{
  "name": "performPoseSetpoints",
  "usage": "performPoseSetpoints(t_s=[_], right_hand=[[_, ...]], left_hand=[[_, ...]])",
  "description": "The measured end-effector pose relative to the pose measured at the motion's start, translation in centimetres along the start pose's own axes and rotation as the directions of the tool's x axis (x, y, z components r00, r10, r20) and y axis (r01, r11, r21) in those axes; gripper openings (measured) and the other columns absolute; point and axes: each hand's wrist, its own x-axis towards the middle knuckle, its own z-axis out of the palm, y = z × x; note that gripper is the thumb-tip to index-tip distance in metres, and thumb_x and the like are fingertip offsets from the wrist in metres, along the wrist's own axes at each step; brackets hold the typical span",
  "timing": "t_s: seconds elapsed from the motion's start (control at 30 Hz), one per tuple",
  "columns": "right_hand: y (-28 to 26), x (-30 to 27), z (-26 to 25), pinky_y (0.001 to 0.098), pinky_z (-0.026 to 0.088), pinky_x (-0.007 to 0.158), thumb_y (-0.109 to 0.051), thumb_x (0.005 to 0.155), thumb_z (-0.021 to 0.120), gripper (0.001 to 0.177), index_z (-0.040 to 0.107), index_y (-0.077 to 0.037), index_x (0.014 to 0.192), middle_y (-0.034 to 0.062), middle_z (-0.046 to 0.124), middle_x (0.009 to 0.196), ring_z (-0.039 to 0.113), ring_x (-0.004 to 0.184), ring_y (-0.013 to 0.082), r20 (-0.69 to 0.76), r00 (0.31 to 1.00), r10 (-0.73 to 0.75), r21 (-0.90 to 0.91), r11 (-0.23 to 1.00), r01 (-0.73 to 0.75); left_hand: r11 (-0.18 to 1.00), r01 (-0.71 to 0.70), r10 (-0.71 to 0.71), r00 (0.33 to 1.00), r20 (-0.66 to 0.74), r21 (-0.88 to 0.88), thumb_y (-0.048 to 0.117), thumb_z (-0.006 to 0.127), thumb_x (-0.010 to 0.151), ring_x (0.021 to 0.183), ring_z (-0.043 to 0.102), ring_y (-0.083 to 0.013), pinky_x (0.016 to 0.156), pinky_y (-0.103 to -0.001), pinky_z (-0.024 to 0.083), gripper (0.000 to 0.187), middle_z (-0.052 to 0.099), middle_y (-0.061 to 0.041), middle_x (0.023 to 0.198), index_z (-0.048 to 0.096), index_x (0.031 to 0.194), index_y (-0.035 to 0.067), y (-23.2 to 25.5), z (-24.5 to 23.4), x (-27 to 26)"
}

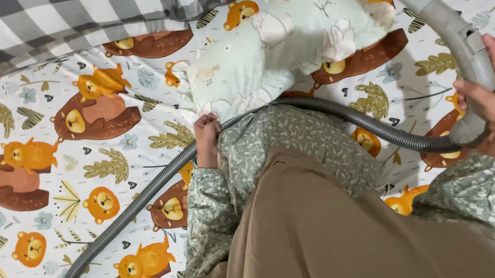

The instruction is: The person uses a vacuum cleaner hose with a brush attachment to clean a gray and white checkered pillow on a bed. They systematically move the nozzle over the pillow's surface, then flip it to clean the other side. After finishing the first pillow, they move on to a second, light green pillow with a bunny pattern and repeat the cleaning process.

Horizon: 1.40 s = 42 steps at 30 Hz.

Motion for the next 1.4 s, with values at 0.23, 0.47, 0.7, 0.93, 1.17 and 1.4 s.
performPoseSetpoints(t_s=[0.23,0.47,0.7,0.93,1.17,1.4], right_hand=[[-2.2,3.4,4.1,0.0277,0.047,0.059,0.001,0.087,0.069,0.083,0.044,-0.017,0.164,-0.0023,0.06,0.126,0.054,0.069,0.0092,0.278,0.952,0.128,-0.176,0.981,-0.081],[-4.2,6.2,8.1,0.0303,0.049,0.057,-0.012,0.087,0.074,0.084,0.042,-0.029,0.163,0.0018,0.063,0.083,0.053,0.057,0.0107,0.529,0.838,0.135,-0.351,0.933,0.072],[-6.3,6.2,9.5,0.0311,0.052,0.06,-0.025,0.089,0.074,0.078,0.041,-0.035,0.159,0.0033,0.068,0.072,0.059,0.051,0.0147,0.597,0.791,0.131,-0.53,0.805,0.267],[-1.3,4.4,1.4,0.0296,0.047,0.059,-0.012,0.09,0.072,0.082,0.043,-0.027,0.166,0.0041,0.061,0.089,0.054,0.061,0.0109,0.33,0.93,0.159,-0.313,0.948,-0.051],[0.2,5.7,2.6,0.0284,0.047,0.059,-0.006,0.089,0.07,0.084,0.041,-0.023,0.166,0.0008,0.061,0.096,0.053,0.061,0.0089,0.293,0.946,0.137,-0.239,0.969,-0.066],[-3.3,6.4,5.6,0.0315,0.054,0.063,-0.016,0.086,0.075,0.087,0.04,-0.028,0.164,0.0095,0.071,0.085,0.061,0.057,0.0143,0.59,0.779,0.213,-0.477,0.87,0.123]], left_hand=[[1.0,-0.02,0.022,0.979,-0.203,0.011,-0.013,0.053,0.073,0.049,0.046,-0.013,0.045,-0.027,0.03,0.024,0.059,-0.005,0.066,0.064,0.095,-0.013,-3.3,-0.9,-2.2],[0.577,-0.323,0.762,0.544,-0.351,0.75,-0.006,0.063,0.075,0.105,0.05,-0.0302,0.093,-0.043,0.044,0.055,0.05,-0.025,0.117,0.048,0.127,-0.009,0.9,2.3,-4.2],[0.018,-0.302,0.538,0.807,0.245,0.953,0.036,0.082,0.082,0.147,0.023,-0.0432,0.11,-0.073,0.014,0.075,0.036,-0.013,0.158,0.048,0.148,0.021,4.8,12.7,-3.9],[-0.04,-0.274,0.424,0.866,0.265,0.961,0.041,0.081,0.078,0.156,0.013,-0.0388,0.116,-0.073,0.012,0.094,0.027,-0.005,0.167,0.035,0.159,0.03,4.2,11.8,-6.6],[0.004,-0.26,0.395,0.888,0.237,0.966,0.049,0.077,0.081,0.155,0.013,-0.0379,0.115,-0.074,0.011,0.09,0.027,-0.005,0.167,0.035,0.158,0.029,5.3,12.3,-5.7],[0.475,-0.126,0.475,0.87,-0.133,0.871,0.054,0.047,0.105,0.146,0.044,-0.0406,0.123,-0.057,0.03,0.067,0.043,-0.023,0.16,0.043,0.158,0.014,1.9,5.6,-1.2]])
